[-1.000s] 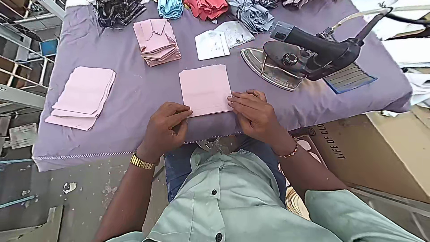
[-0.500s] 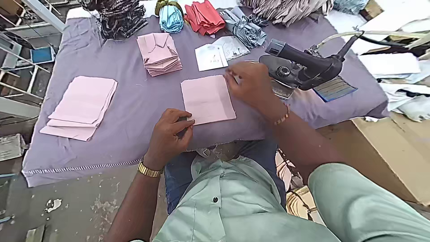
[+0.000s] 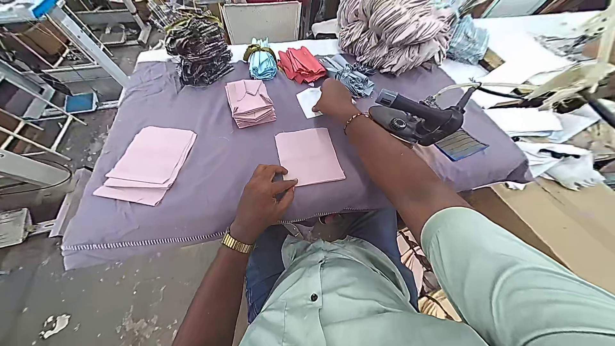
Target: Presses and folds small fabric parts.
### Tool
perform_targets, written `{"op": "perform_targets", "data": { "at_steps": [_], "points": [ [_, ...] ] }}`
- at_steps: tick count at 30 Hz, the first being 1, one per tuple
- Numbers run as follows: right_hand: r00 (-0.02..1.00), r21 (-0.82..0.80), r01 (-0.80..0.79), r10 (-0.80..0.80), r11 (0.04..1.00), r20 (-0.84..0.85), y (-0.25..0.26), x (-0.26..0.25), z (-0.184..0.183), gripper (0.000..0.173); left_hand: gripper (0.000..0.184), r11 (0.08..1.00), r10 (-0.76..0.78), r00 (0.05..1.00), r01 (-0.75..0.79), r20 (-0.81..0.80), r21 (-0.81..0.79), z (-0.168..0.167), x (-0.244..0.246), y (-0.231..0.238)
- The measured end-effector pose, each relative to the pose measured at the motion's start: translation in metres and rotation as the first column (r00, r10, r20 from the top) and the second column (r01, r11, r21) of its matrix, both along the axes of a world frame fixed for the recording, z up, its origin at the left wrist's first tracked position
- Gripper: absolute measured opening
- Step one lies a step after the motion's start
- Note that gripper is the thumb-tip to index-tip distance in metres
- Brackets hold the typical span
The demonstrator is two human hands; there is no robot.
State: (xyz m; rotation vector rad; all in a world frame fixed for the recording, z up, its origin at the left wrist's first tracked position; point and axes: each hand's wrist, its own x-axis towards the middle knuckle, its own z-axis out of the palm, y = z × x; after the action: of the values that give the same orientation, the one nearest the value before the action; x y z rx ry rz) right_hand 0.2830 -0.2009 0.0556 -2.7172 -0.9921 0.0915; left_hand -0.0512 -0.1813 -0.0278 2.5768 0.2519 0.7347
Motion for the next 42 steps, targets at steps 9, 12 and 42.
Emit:
{"op": "perform_targets", "data": {
  "at_steps": [9,12,42],
  "points": [
    [0.994,-0.058,-0.035,0.041,0.998,0.106,-0.022,-0.015,-0.002,0.069,0.022,0.998,-0.023,0.999,0.02,0.044,0.059,0.003,0.003,0.0],
    [0.998,-0.06,0.025,-0.021,0.998,0.056,-0.017,-0.005,0.001,0.069,0.021,0.998,-0.023,0.998,0.02,0.056,0.067,0.0,0.002,0.001],
    [0.849,0.661,0.061,0.309,0.748,-0.428,-0.172,-0.133,-0.044,0.034,0.035,0.997,-0.02,1.0,0.021,0.005,-0.076,0.007,-0.001,0.001]
  ]
}}
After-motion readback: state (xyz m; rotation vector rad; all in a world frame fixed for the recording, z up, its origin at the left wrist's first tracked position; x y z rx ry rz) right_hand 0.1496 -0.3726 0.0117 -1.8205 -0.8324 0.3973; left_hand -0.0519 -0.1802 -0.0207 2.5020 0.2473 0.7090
